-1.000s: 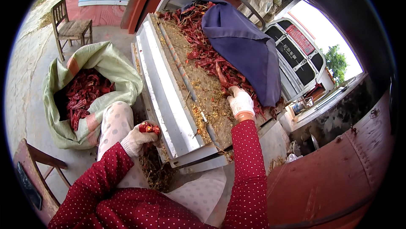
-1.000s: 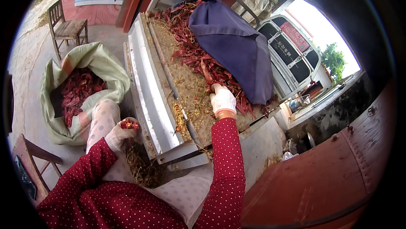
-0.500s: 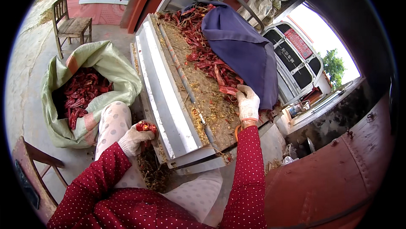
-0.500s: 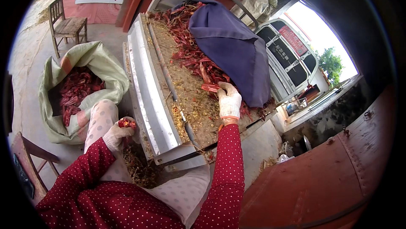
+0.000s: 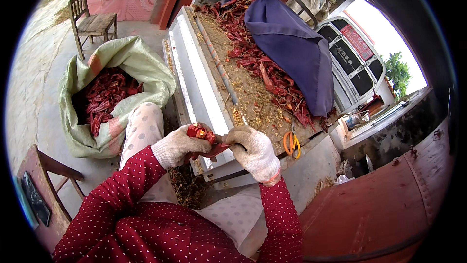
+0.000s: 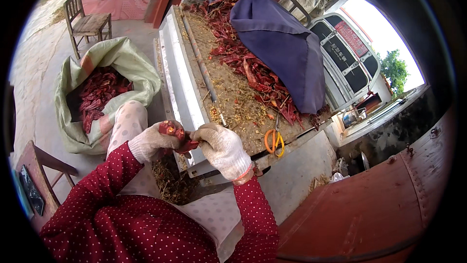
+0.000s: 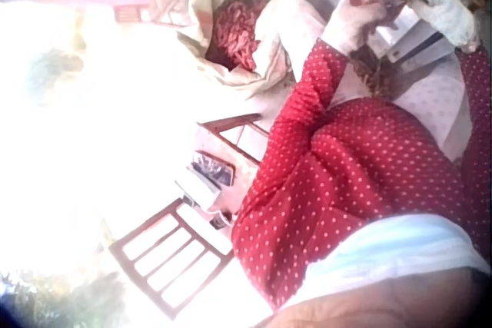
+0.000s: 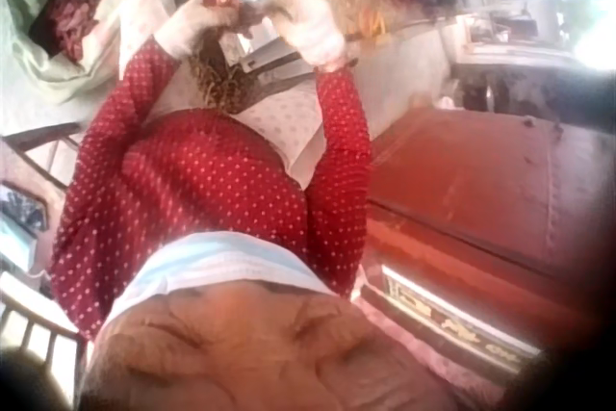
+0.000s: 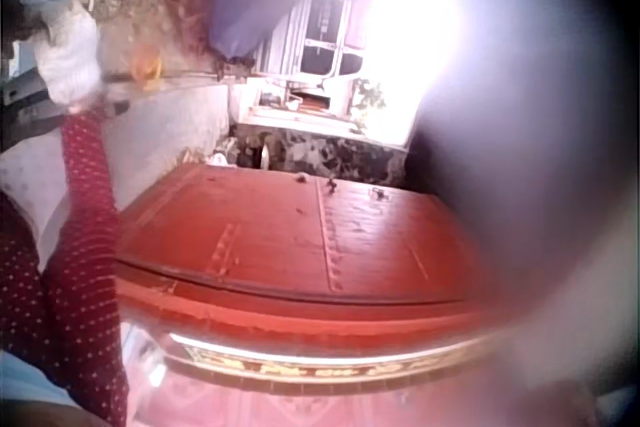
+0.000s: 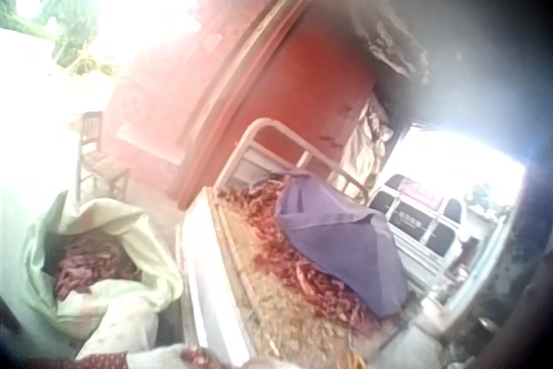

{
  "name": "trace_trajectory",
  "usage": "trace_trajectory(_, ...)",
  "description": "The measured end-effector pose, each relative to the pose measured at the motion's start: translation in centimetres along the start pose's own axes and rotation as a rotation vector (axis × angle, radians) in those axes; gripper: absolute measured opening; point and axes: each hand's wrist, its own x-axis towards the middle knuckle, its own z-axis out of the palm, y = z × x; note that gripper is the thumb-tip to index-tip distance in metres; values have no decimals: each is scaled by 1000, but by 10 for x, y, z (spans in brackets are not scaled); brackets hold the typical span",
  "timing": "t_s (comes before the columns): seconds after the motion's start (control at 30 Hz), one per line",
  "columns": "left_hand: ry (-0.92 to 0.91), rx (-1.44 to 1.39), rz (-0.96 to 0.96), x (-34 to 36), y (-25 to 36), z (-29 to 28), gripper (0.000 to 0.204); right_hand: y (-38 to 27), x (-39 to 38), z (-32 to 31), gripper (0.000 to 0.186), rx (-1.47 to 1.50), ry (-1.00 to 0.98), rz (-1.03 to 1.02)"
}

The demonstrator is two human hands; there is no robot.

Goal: The person sits and repeatedly picks dried red chilies from a pile, uses orange-handled scissors to cut off the stems, and drops the trimmed chilies into a green sack. The stems and debris are discarded onto the work surface.

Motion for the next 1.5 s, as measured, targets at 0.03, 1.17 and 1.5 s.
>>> trace_trajectory(0.03,-10,-139,-2,-1,-2,13,35,-1,-1,5,29,1,4,-22)
trace_trajectory(1.17,187,691,-108,1,-2,20,45,79,-75,-91,29,-781,366,968)
trace_trajectory(1.5,141,708,-139,0,-1,20,53,10,-68,-50,30,-400,391,885)
